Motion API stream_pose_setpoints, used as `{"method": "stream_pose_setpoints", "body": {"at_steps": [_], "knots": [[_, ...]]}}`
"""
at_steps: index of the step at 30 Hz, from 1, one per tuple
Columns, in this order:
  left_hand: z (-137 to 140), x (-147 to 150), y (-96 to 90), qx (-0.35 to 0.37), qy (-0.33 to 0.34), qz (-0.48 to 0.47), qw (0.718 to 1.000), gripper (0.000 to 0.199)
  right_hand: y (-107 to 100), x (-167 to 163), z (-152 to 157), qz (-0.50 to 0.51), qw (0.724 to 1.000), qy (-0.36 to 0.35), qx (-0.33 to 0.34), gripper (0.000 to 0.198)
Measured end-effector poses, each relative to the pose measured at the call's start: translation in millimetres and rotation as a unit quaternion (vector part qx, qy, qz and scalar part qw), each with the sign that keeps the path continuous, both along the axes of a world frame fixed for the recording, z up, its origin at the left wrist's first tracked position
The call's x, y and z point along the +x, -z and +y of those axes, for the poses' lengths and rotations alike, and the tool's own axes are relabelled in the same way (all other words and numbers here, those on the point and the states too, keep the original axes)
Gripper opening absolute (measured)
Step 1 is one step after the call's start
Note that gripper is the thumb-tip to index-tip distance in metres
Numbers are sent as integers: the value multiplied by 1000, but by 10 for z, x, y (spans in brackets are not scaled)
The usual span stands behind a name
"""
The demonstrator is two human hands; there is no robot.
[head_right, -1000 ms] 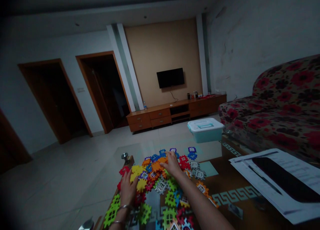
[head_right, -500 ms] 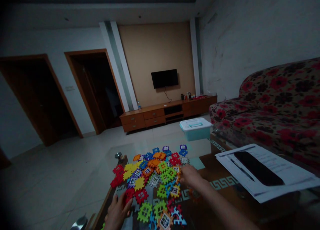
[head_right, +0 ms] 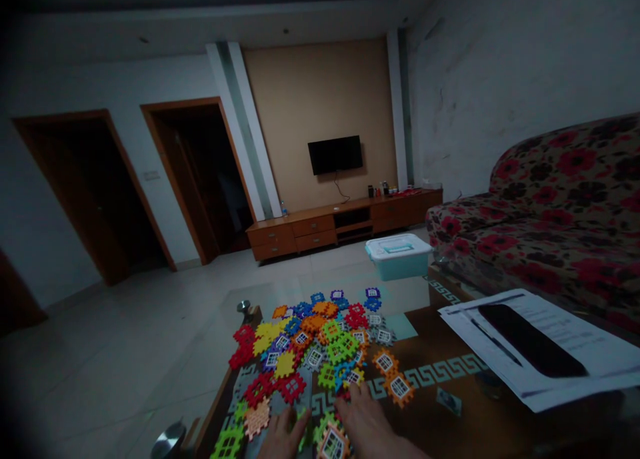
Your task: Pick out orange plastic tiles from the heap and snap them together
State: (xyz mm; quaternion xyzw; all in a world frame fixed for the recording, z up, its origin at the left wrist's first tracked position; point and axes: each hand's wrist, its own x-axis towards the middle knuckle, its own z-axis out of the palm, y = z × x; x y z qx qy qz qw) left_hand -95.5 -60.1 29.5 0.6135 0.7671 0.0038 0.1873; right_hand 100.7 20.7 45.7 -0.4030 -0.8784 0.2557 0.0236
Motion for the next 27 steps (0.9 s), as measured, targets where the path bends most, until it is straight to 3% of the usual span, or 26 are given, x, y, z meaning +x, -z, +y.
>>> {"method": "stream_pose_setpoints", "body": {"at_steps": [3, 7, 10, 12, 18, 27], "knots": [[48, 36, -15, 2, 7, 21, 1000, 75, 173, -20, 106, 35, 999, -13, -16, 87], [54, 60, -45, 65, 15, 11, 998, 73, 381, -34, 197, 67, 998, 6, -14, 101], [52, 108, -53, 96, 20, 14, 995, 57, 317, -23, 177, 84, 996, 14, -13, 86], [46, 148, -67, 84, 28, 23, 996, 60, 213, -3, 143, 84, 996, 18, -11, 76], [-55, 185, -39, 3, -15, 61, 998, 67, 102, 65, 103, 42, 999, 0, -20, 90], [45, -145, 121, 7, 46, 46, 998, 77, 232, 97, 205, 105, 992, 5, -68, 94]]}}
